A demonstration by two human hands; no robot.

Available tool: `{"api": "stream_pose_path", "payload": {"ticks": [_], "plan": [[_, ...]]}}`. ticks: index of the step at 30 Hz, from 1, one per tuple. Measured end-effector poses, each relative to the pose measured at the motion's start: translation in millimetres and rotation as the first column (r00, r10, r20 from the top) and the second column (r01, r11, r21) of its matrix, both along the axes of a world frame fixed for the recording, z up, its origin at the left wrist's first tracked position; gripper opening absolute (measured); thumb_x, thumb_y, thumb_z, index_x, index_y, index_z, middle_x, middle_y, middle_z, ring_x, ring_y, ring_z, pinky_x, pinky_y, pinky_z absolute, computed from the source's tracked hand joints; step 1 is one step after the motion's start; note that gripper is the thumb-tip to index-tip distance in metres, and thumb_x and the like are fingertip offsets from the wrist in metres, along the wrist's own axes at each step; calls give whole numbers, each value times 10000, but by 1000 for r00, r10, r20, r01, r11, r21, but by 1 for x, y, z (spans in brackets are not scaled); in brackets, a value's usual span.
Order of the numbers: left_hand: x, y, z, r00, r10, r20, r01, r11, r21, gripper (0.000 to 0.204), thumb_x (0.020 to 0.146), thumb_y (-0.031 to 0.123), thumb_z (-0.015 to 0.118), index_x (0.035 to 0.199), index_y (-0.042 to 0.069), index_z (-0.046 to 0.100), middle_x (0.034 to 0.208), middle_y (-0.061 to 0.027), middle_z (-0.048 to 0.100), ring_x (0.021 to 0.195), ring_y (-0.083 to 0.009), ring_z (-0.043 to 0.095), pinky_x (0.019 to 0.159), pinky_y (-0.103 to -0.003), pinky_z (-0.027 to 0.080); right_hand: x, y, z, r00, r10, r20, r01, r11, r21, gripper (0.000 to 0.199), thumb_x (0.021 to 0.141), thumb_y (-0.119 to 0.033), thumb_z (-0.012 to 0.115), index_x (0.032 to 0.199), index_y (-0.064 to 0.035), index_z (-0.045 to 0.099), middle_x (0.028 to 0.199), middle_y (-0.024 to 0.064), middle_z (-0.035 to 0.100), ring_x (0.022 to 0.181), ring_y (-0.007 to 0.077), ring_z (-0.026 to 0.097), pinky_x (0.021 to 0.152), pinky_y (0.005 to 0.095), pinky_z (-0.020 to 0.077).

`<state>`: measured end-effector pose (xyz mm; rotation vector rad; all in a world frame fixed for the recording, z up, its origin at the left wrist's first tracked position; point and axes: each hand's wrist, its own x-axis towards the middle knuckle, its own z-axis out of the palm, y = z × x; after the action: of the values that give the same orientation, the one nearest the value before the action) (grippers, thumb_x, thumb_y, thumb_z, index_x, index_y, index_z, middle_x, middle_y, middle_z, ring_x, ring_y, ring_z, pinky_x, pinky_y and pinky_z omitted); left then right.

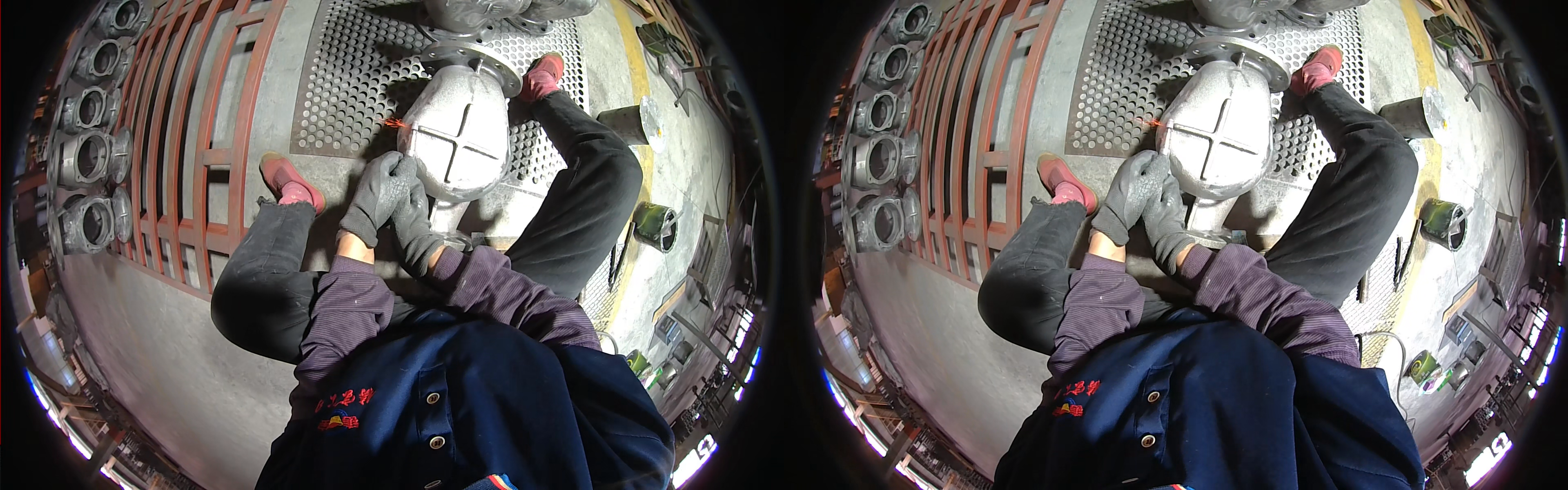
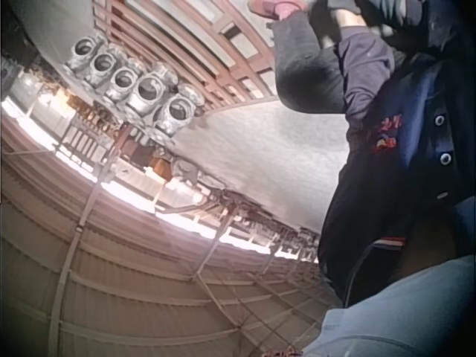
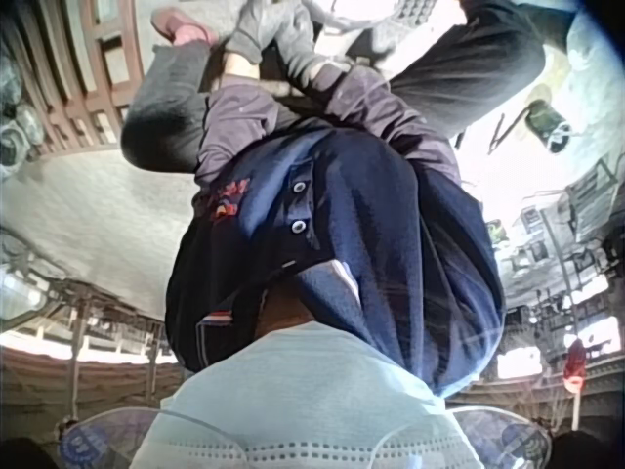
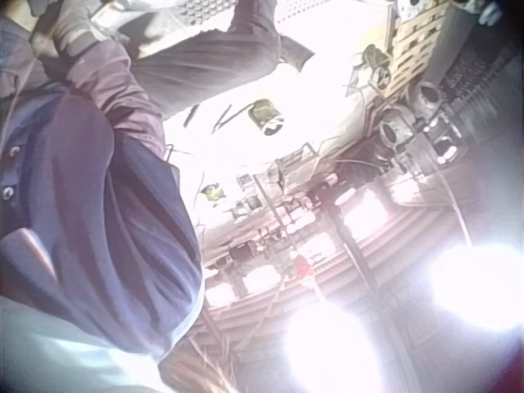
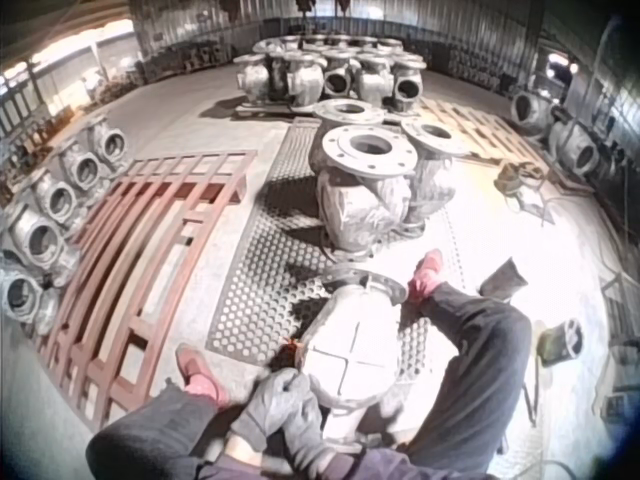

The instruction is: Polishing and deburring large metal valve bodies or industrial fittings using hand tools and a hammer.

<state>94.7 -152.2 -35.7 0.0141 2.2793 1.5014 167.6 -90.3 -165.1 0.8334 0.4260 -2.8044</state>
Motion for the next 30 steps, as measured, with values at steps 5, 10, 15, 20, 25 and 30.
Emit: {"api": "stream_pose_path", "payload": {"ticks": [5,10,15,20,25,30], "plan": [[3,-6,-7,999,23,-27,-23,1000,1,313,911,281,544,832,-22,560,751,-133,576,666,-218,517,642,-339,439,4,-6,40,995,86,-56,-58,921,385,361,965,-386,467,1159,-100,568,1069,28,565,1012,144,492,902,248,411],[4,-6,-10,993,19,-120,-19,1000,-1,334,896,295,556,810,-28,552,761,-202,580,654,-301,528,629,-383,440,1,-9,46,999,20,-49,-6,961,278,379,955,-400,482,1178,-108,570,1078,29,564,1014,145,494,935,237,403],[2,-2,-9,996,16,-88,-16,1000,4,332,896,295,556,808,-24,551,769,-203,584,665,-305,538,635,-385,443,5,-7,-2,993,-63,101,87,964,-251,376,929,-367,536,1196,-104,565,1086,44,562,1038,147,486,947,257,412],[2,-1,-4,998,29,-55,-30,999,-23,334,889,300,563,811,-24,556,777,-207,589,673,-305,545,637,-382,445,11,2,-33,982,157,-103,-133,969,208,431,966,-446,393,1207,-125,549,1117,47,573,1057,153,504,933,269,416],[5,-13,-4,995,53,-81,-59,996,-72,331,883,292,565,805,-29,552,787,-213,593,681,-310,556,638,-375,449,16,-20,-19,873,427,-235,124,271,954,365,955,-263,483,1281,-98,495,1196,66,515,1159,167,455,949,268,415],[-6,19,5,999,-30,-14,29,997,-65,337,913,306,526,860,-23,574,781,-139,603,704,-232,549,688,-342,454,6,-10,-68,986,120,-117,30,559,829,365,933,-276,535,1228,-64,502,1096,93,596,1043,209,558,870,314,458]]}}
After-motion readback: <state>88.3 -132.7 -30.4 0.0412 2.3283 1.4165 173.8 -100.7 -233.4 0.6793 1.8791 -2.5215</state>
